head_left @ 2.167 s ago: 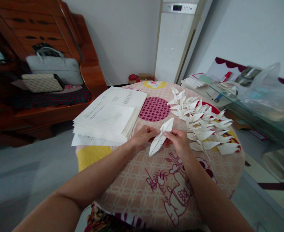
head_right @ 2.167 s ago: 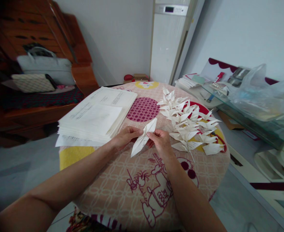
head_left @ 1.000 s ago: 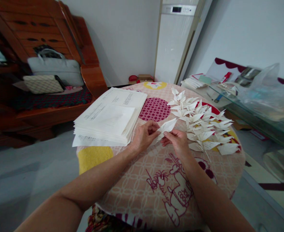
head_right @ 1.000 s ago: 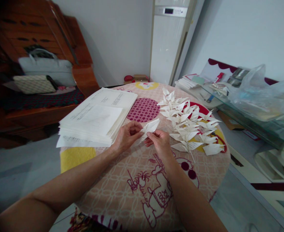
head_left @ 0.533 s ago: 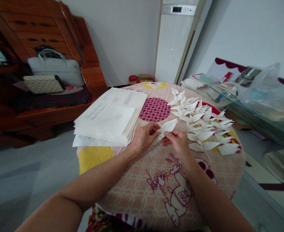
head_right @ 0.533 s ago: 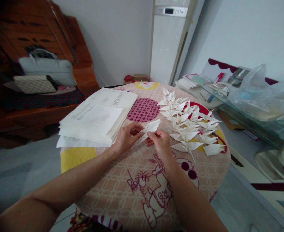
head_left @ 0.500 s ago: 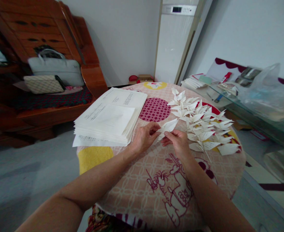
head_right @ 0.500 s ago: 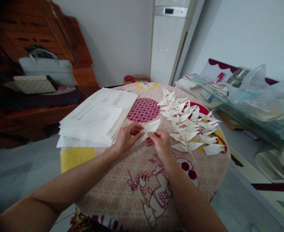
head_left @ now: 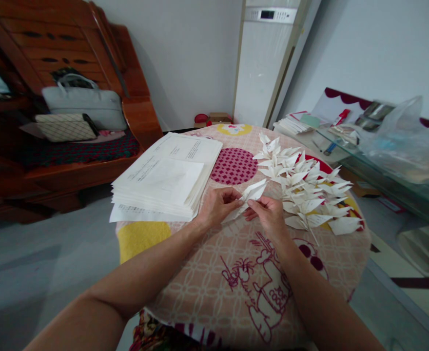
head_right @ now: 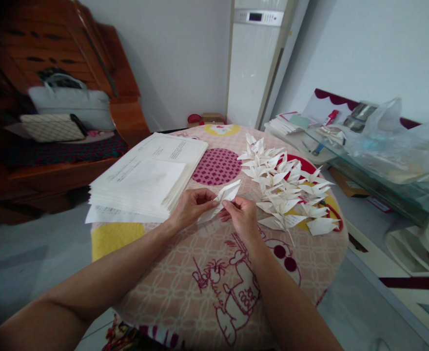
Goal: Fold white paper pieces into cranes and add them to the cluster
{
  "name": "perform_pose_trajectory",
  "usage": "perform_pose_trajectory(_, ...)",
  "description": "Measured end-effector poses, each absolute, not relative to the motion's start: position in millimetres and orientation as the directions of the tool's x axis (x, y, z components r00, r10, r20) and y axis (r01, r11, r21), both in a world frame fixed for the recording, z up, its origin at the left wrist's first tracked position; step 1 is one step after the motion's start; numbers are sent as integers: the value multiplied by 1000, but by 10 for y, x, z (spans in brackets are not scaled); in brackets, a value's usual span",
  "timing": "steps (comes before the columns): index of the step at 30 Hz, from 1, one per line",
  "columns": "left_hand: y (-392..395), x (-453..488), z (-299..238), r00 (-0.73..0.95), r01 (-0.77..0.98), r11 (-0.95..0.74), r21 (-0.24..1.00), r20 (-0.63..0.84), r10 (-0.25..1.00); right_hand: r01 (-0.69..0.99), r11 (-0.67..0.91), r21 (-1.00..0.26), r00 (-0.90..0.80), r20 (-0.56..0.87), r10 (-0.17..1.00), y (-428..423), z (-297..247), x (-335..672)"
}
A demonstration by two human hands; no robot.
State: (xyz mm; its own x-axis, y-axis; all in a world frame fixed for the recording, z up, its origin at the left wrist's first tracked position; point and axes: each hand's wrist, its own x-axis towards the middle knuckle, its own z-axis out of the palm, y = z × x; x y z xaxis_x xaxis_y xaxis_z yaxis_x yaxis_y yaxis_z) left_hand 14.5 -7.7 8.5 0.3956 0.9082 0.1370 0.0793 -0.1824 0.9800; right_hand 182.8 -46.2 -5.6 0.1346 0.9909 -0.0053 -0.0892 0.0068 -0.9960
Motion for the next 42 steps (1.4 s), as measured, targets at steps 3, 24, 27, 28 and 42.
perform_pose_trajectory(3,-94,149,93,367,167,-257,952,182,912,-87,10,-996,121,-1,993,-474,-43,1827)
perform_pose_trajectory(24,-69,143,97,299,124,-191,974,147,943,-221,41,-974,29,35,999,-506,66,1815)
perform_pose_trajectory(27,-71,144,104,303,97,-162,982,126,945,-210,50,-976,23,46,999,-506,68,1820)
perform_pose_trajectory(28,-69,145,105,307,85,-147,985,115,945,-207,50,-977,23,46,999,-505,70,1819)
perform_pose_trajectory(42,-83,150,88,332,139,-205,969,150,931,-92,77,-993,80,70,994,-499,50,1793)
